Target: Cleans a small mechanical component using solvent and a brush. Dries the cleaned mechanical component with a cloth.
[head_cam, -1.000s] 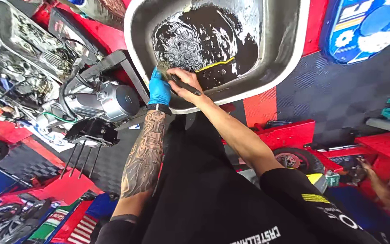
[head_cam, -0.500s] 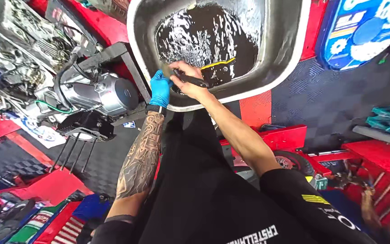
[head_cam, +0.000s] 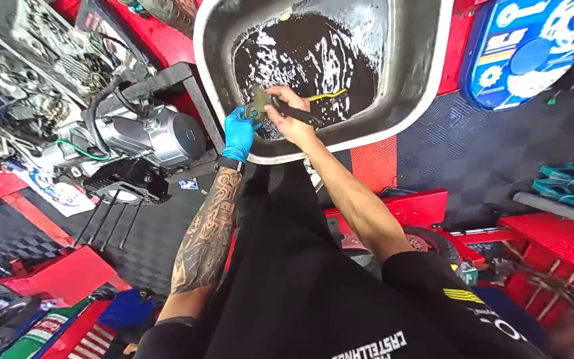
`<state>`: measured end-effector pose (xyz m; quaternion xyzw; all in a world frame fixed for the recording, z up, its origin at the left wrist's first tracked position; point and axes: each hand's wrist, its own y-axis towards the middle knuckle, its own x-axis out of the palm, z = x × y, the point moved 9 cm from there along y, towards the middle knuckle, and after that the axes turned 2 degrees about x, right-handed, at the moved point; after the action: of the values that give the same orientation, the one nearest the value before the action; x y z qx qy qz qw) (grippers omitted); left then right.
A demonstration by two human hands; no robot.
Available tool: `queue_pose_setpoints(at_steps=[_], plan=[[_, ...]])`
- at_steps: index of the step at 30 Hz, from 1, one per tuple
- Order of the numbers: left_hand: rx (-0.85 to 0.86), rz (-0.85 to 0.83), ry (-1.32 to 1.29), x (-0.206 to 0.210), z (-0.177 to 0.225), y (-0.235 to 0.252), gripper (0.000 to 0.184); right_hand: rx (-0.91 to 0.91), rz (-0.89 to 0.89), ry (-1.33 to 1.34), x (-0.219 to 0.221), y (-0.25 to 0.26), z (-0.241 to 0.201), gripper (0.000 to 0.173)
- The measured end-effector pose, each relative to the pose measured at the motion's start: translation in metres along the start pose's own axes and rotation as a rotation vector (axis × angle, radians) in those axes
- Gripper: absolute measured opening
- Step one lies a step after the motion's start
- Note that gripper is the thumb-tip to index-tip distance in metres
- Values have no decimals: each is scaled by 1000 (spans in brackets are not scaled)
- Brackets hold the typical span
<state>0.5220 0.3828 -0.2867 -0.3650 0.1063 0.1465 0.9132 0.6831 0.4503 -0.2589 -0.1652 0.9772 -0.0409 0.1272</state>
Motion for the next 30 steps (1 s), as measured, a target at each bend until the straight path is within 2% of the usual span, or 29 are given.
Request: queue_pose_setpoints(at_steps=[3,6,9,11,15,20,25,28,30], plan=[[29,8,143,-2,11,-4,34,-19,-71,60,13,-13,-4,29],[5,-43,48,-2,9,-5,33,29,37,-3,-6,-3,14,30],[30,-37,187,-1,13,-6,33,23,24,120,0,-11,-10,31],[49,-34,249,1,17,-6,31,42,46,177,4,-16,1,30],[6,-28,21,-6,16,-7,33,180,164,85,-22,-7,39,32],[-89,13,-259,0,3,3,41,80,91,237,-10,-15,-10,34],[-127,8,-216,9,6,-2,45,67,41,270,-1,-27,-6,34],[-59,-26,-246,14,12,-6,43,-6,-55,154,10,-32,-20,33],[-116,9,-633,22,11,-5,44,-148,-102,68,17,-38,-34,29]])
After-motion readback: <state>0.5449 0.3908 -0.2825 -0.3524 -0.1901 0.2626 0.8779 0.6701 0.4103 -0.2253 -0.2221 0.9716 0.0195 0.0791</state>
